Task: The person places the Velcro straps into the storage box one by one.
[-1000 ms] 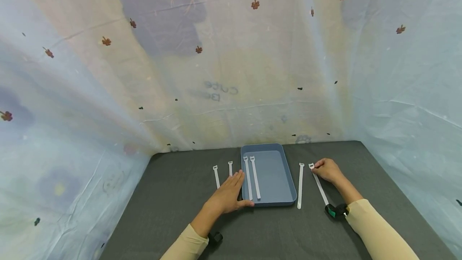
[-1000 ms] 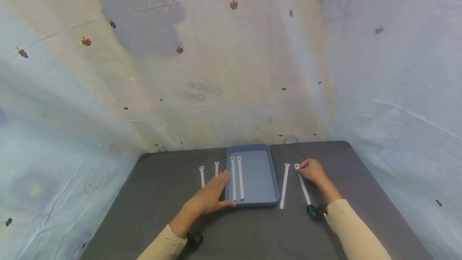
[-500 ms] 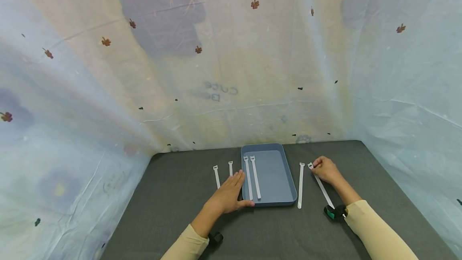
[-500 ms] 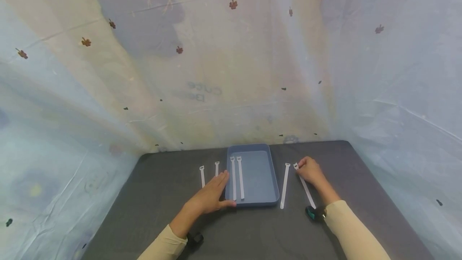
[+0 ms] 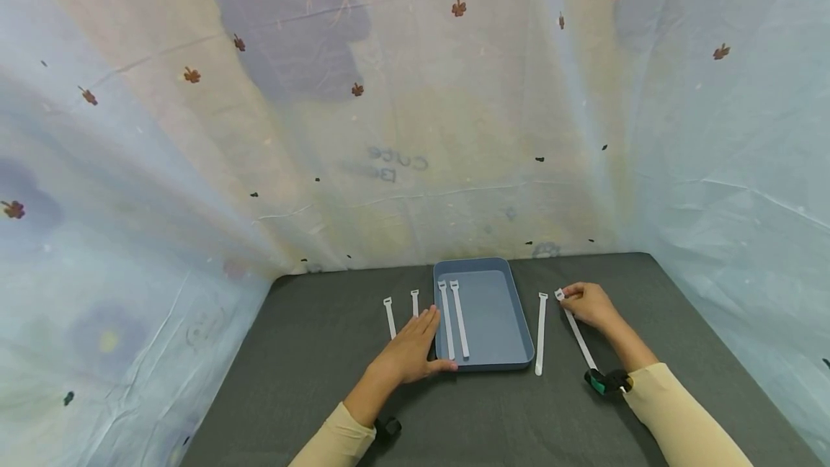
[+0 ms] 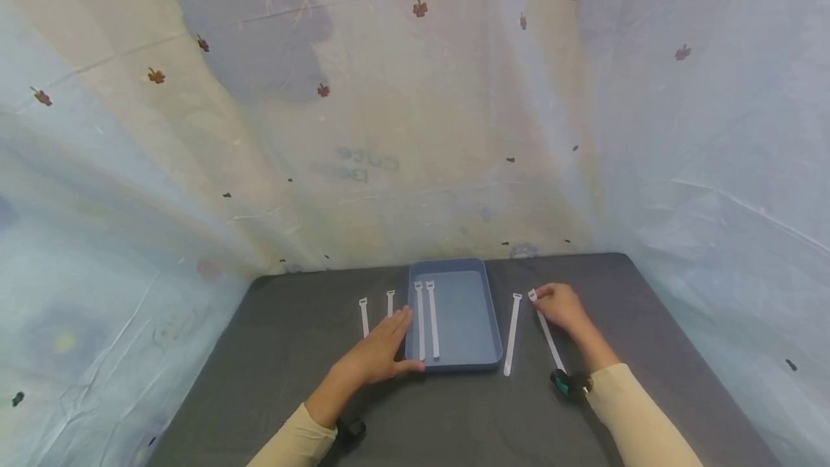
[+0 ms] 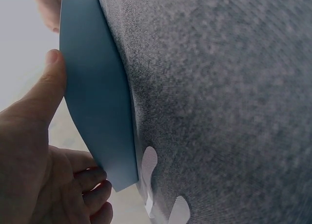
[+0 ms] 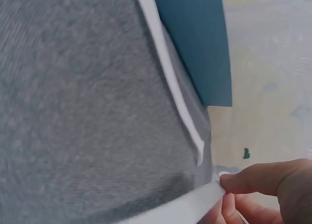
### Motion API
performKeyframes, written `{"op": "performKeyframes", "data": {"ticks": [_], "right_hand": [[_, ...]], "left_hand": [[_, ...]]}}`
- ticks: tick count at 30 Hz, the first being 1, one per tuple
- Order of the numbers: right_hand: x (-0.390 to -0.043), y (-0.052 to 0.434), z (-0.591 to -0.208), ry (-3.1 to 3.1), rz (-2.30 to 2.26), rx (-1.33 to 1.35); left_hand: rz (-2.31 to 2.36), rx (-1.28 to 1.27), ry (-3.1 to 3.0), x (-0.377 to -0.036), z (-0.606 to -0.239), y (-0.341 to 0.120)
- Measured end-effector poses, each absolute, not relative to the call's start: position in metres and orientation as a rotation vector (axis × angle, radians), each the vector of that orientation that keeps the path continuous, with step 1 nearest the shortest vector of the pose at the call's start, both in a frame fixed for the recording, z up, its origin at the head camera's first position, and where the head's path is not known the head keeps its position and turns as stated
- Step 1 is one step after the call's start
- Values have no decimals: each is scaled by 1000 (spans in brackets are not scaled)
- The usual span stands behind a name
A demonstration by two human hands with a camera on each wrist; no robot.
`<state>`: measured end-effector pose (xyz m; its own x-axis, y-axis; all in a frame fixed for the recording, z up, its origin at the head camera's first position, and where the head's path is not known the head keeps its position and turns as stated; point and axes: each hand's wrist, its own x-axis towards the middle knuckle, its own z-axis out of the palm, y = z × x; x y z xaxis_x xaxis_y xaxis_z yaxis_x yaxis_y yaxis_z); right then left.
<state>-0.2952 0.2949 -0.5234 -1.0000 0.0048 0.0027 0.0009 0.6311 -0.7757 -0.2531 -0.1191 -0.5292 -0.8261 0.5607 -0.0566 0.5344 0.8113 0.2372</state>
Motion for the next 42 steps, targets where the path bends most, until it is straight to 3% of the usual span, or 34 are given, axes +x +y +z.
{"op": "performKeyframes", "data": {"ticks": [42], "right_hand": [[-272, 237, -460, -2643, 1746, 321]], "left_hand": [[348, 861, 2860, -250, -527, -120]]}}
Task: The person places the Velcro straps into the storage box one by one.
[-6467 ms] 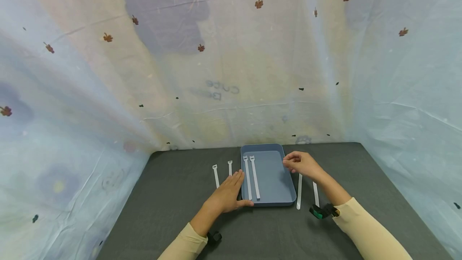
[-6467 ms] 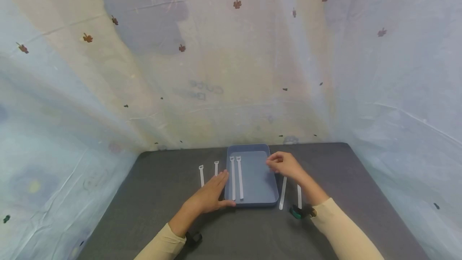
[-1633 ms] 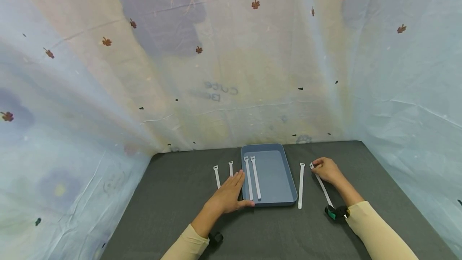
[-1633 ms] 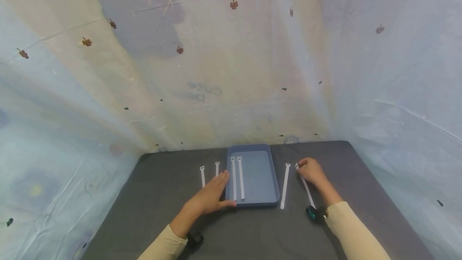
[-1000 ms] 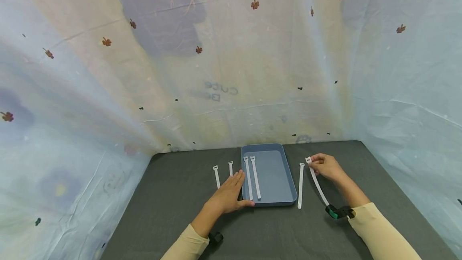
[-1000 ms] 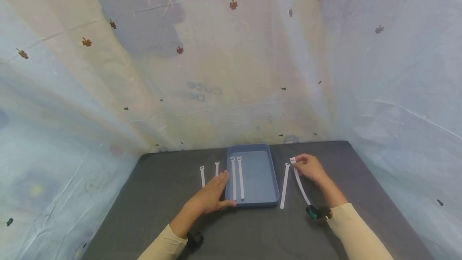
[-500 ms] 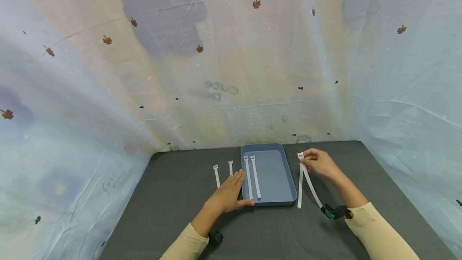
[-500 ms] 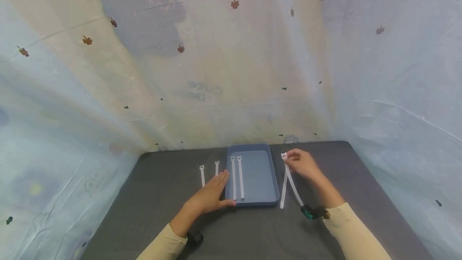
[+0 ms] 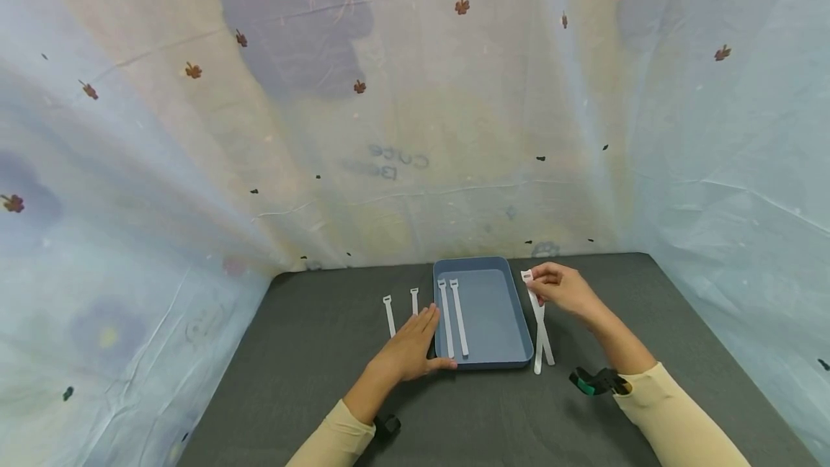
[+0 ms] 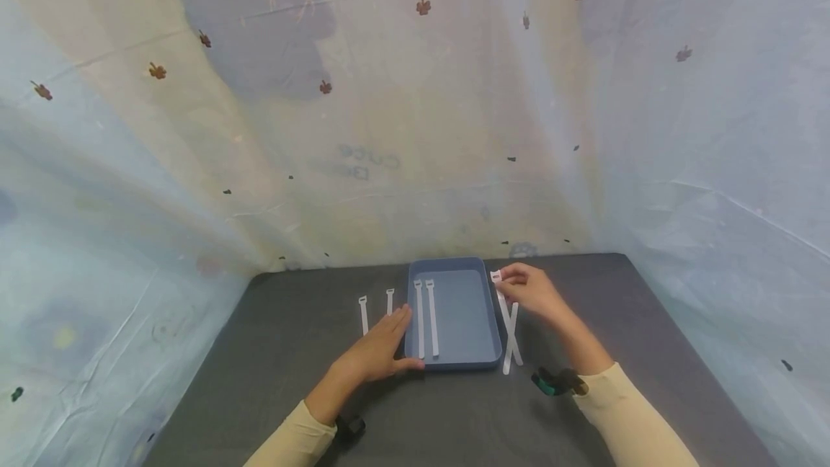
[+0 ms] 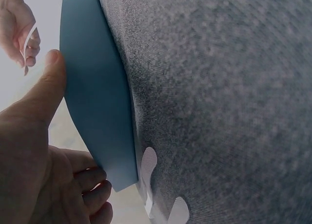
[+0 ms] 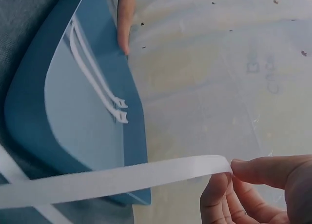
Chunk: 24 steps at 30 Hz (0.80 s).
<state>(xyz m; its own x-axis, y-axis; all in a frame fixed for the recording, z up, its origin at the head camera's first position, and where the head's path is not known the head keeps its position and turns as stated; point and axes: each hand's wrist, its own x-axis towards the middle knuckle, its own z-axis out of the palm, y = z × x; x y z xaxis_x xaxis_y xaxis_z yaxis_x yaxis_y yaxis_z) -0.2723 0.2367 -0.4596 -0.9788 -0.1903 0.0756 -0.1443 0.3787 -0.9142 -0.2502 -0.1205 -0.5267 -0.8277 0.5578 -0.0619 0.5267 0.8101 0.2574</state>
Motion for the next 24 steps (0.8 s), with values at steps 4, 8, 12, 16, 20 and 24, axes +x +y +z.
{"op": "performKeyframes", "data": {"ticks": [4, 8, 12, 16, 20, 24], "right_hand": [[-272, 231, -456, 2544, -1721, -325], [-270, 225, -451, 2485, -1761, -347], [-269, 218, -447, 2436, -1795, -369], [-269, 210, -445, 2422, -1822, -388], [-269, 202, -446, 2373, -1905, -373], [-267, 194, -446, 2293, -2020, -375]], "left_hand": [[344, 861, 2863, -250, -526, -120], [350, 853, 2857, -249, -525, -120], [353, 846, 2857, -248, -524, -119], [341, 850, 2863, -248, -522, -119], [339, 848, 2867, -247, -522, -119], [338, 847, 2871, -247, -523, -119]]}}
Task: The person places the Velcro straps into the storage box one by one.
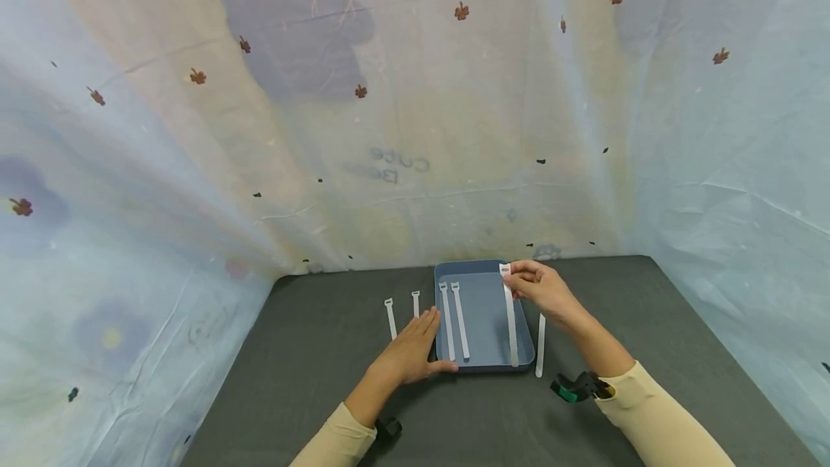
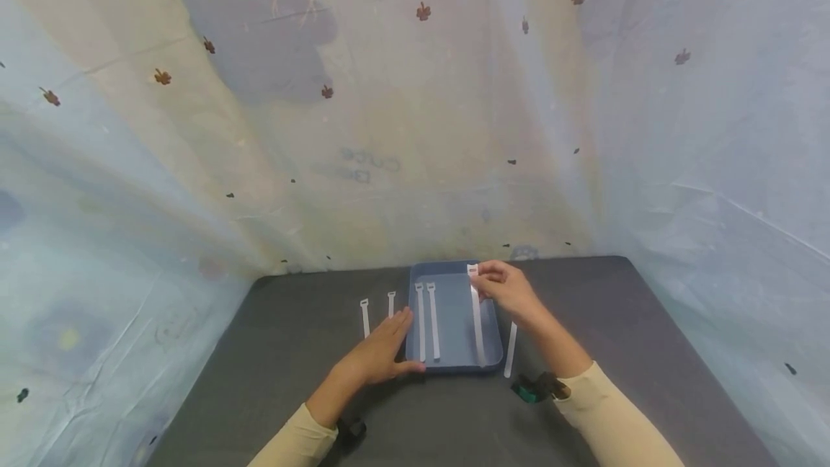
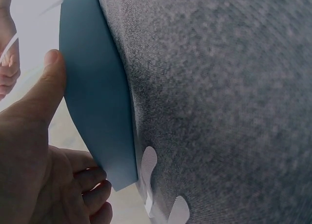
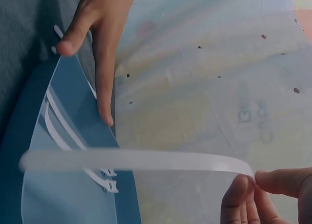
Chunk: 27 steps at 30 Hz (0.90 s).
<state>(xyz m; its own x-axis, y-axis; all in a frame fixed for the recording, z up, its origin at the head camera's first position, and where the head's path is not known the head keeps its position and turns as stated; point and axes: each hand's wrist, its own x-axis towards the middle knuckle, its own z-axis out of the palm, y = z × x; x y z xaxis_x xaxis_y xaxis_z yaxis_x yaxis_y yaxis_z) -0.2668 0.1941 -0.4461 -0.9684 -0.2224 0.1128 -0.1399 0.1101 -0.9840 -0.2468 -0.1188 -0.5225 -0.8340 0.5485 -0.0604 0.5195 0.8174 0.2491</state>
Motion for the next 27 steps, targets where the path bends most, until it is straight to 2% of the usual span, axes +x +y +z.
{"op": "performKeyframes", "data": {"ticks": [13, 27], "right_hand": [[-265, 177, -442, 2220, -2149, -360], [-283, 157, -468, 2101, -2136, -273]], "left_hand": [[336, 861, 2878, -248, -524, -119], [330, 840, 2873, -247, -522, -118]]}}
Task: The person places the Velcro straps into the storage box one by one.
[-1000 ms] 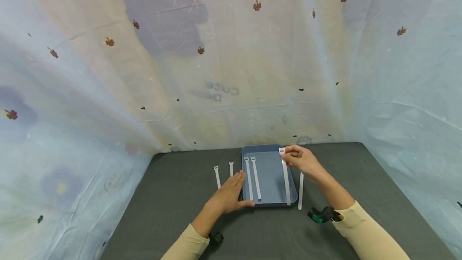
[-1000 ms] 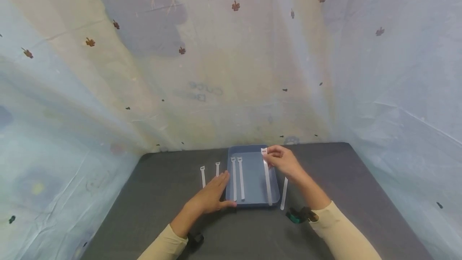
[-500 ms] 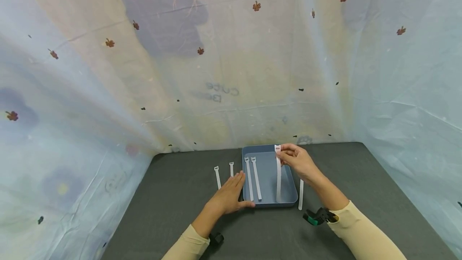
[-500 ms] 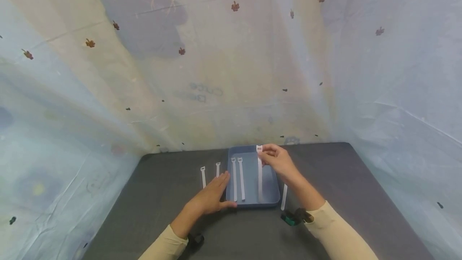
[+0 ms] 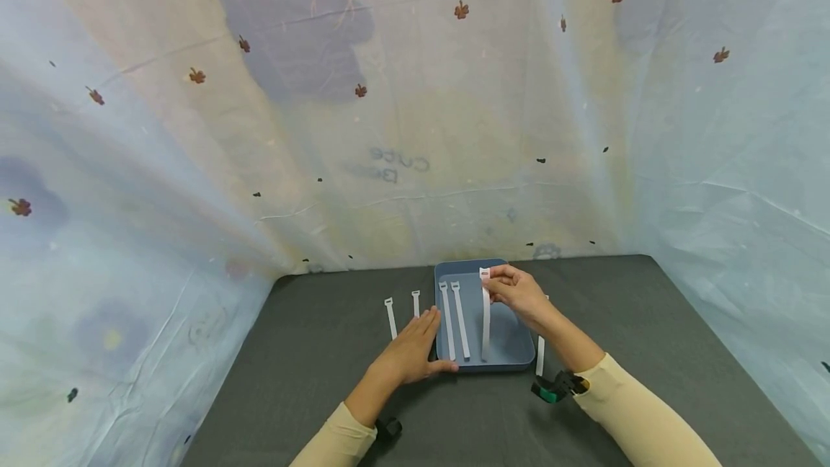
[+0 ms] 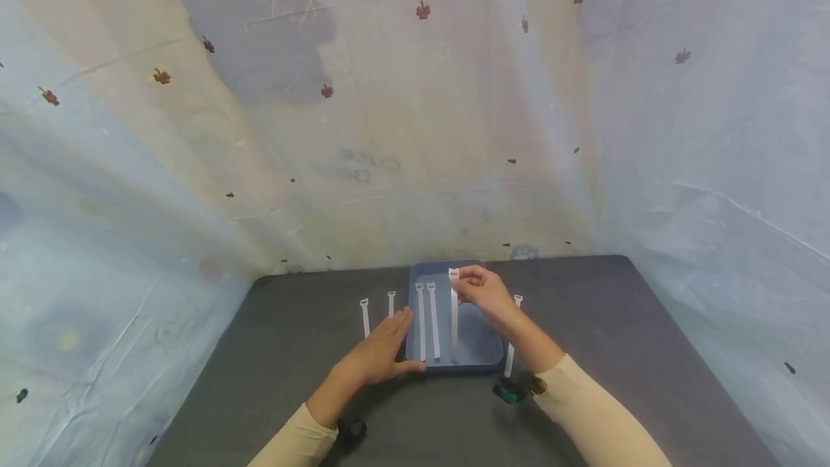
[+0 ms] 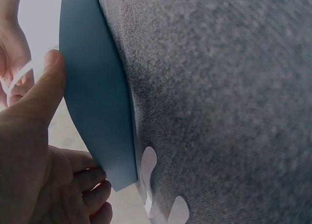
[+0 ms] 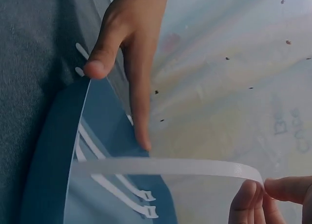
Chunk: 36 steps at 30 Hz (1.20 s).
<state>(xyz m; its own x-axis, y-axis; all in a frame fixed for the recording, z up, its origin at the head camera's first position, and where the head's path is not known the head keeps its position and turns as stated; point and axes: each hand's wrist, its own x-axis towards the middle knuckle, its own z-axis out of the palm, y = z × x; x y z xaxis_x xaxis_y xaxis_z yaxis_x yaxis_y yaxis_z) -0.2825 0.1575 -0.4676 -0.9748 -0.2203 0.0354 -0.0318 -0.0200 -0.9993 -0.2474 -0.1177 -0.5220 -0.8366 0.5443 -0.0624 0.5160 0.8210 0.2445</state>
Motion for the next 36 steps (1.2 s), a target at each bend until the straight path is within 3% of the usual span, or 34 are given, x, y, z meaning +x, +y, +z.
{"op": "performKeyframes", "data": {"ticks": [19, 36], "right_hand": [[-337, 144, -491, 2180, -1984, -94], [-364, 139, -512, 2331, -1707, -164]], "left_hand": [[320, 829, 2878, -248, -524, -118], [347, 831, 2867, -246, -520, -118]]}}
